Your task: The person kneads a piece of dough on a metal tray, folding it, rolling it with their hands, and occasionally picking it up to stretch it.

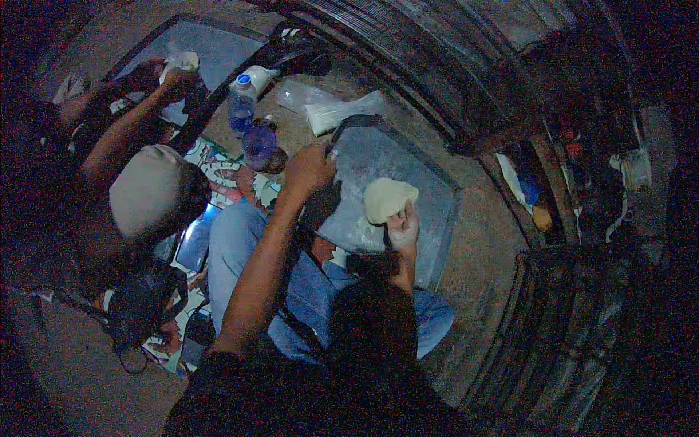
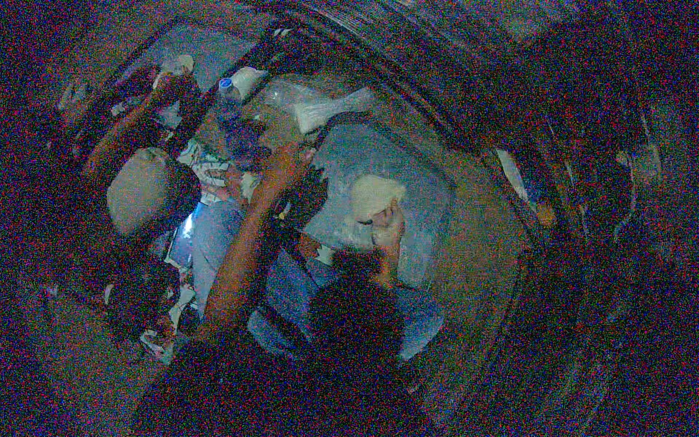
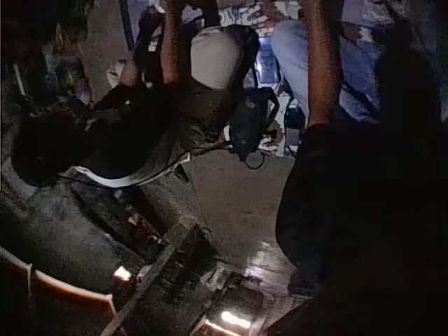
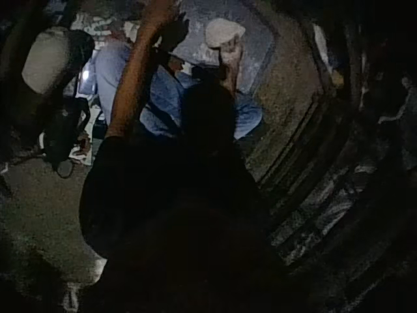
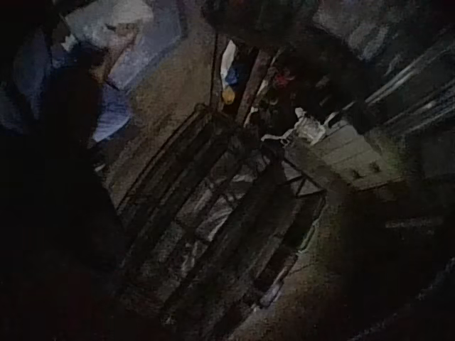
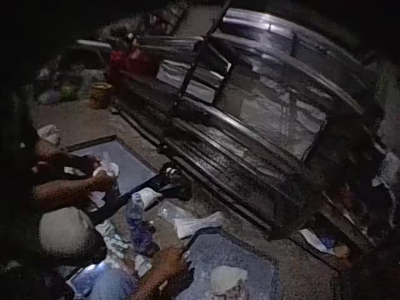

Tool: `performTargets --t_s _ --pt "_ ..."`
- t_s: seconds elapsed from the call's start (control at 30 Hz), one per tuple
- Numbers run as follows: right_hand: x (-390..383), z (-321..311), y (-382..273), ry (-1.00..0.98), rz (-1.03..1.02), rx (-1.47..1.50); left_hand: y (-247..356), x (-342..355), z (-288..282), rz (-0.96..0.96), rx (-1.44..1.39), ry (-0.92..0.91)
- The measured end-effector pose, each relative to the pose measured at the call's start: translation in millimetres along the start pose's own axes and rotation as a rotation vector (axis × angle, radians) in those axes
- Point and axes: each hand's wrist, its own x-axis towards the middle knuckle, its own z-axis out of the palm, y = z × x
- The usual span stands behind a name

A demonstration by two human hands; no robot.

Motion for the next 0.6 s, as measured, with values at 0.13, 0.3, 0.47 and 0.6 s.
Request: performTargets --t_s 0.13,0.3,0.47,0.6 --pt "41 23 -7 0.502 -0.064 -0.148 -9 6 4 -0.030 0.013 0.061" --pt "46 67 22 0.323 -0.476 -1.389 -8 6 15 0.039 0.007 0.064" --pt "20 74 122 -0.308 -0.753 -1.885 -7 -4 10 0.028 -0.047 -0.007" --pt "30 89 99 -0.442 -0.099 -1.934 -20 -2 22 0.088 -0.031 0.088"
